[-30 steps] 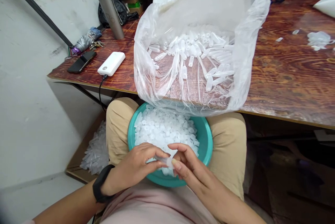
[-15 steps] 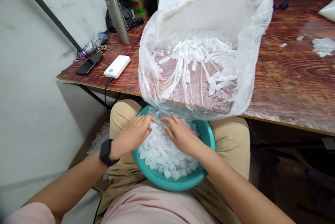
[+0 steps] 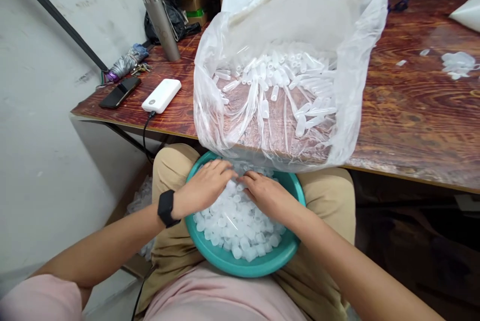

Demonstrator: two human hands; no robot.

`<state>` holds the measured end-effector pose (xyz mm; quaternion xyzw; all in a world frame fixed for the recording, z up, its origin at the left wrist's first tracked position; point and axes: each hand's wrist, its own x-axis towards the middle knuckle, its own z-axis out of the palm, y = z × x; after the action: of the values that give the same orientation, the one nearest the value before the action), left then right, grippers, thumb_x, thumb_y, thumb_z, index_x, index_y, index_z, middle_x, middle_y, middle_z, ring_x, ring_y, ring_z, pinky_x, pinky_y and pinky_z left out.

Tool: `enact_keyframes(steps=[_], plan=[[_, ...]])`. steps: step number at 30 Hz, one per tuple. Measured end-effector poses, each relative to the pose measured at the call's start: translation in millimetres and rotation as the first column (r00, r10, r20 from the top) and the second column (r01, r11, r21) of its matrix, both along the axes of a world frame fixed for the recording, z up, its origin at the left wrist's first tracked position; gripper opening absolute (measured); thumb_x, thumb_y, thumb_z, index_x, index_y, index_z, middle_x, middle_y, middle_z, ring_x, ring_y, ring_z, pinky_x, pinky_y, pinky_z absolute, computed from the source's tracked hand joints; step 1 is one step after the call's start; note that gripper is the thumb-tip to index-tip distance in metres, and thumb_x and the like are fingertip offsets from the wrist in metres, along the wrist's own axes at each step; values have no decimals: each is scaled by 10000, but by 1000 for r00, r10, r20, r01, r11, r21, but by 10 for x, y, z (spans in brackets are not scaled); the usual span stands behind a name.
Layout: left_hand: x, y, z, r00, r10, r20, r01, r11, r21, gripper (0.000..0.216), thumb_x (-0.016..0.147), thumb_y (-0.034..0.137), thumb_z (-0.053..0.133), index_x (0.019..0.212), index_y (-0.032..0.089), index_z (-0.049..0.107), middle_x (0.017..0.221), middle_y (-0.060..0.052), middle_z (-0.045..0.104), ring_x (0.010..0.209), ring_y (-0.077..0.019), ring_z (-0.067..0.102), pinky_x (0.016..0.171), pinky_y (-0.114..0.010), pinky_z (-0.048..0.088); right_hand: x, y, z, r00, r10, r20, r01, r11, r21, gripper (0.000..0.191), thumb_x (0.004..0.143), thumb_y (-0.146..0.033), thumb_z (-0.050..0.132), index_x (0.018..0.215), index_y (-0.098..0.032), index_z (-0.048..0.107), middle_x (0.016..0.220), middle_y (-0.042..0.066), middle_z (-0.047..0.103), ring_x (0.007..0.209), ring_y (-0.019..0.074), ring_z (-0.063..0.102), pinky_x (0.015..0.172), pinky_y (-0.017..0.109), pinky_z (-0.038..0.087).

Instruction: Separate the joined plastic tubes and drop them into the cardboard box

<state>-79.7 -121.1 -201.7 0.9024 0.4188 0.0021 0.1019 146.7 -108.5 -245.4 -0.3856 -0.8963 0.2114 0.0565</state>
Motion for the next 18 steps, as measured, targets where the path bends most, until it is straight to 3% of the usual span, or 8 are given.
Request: enact_keyframes(steps=[3, 7, 9, 14, 18], plan=[[1, -313, 17, 984, -120, 128, 138, 980, -143, 307, 1029, 166, 472, 1330, 170, 533, 1188, -93, 633, 1102, -234, 632, 950, -357, 503, 173, -152, 22, 1000, 11, -15, -11, 1000, -1, 327, 980, -187, 531, 1295, -211, 615, 1239, 115, 672, 1044, 258, 730, 888, 421, 609], [50, -586, 42, 984, -129, 122, 151, 969, -196, 248, 1058, 305, 503, 1232, 147, 585, 1115, -98, 646, 986, -248, 663, 839, -366, 517, 357, -337, 119, 998, -56, -35, 58, 996, 70, 461, 942, -118, 483, 1392, -199, 537, 1336, 157, 611, 1199, 303, 660, 995, 493, 555], [80, -630, 49, 987, -146, 74, 158, 966, -203, 237, 1044, 343, 542, 1150, 146, 617, 1082, -98, 648, 959, -255, 659, 803, -366, 510, 420, -436, 161, 997, -75, -26, 77, 993, 90, 379, 946, -125, 473, 1298, -202, 590, 1220, 145, 651, 1145, 314, 673, 962, 503, 560], [126, -626, 41, 982, -187, 8, 185, 966, -178, 194, 994, 337, 640, 1011, 144, 636, 1048, -96, 648, 936, -254, 645, 780, -358, 498, 389, -628, 59, 994, -104, 9, 104, 994, 35, 237, 952, -138, 522, 1134, -229, 645, 998, 86, 684, 892, 245, 733, 746, 339, 590], [83, -632, 47, 991, -100, 89, 116, 973, -199, 182, 1014, 323, 605, 1055, 146, 625, 1083, -104, 658, 985, -261, 647, 828, -368, 496, 303, -595, -50, 989, -147, -24, 147, 989, 4, 231, 968, -117, 486, 1073, -219, 665, 953, 86, 693, 820, 223, 731, 712, 313, 580]])
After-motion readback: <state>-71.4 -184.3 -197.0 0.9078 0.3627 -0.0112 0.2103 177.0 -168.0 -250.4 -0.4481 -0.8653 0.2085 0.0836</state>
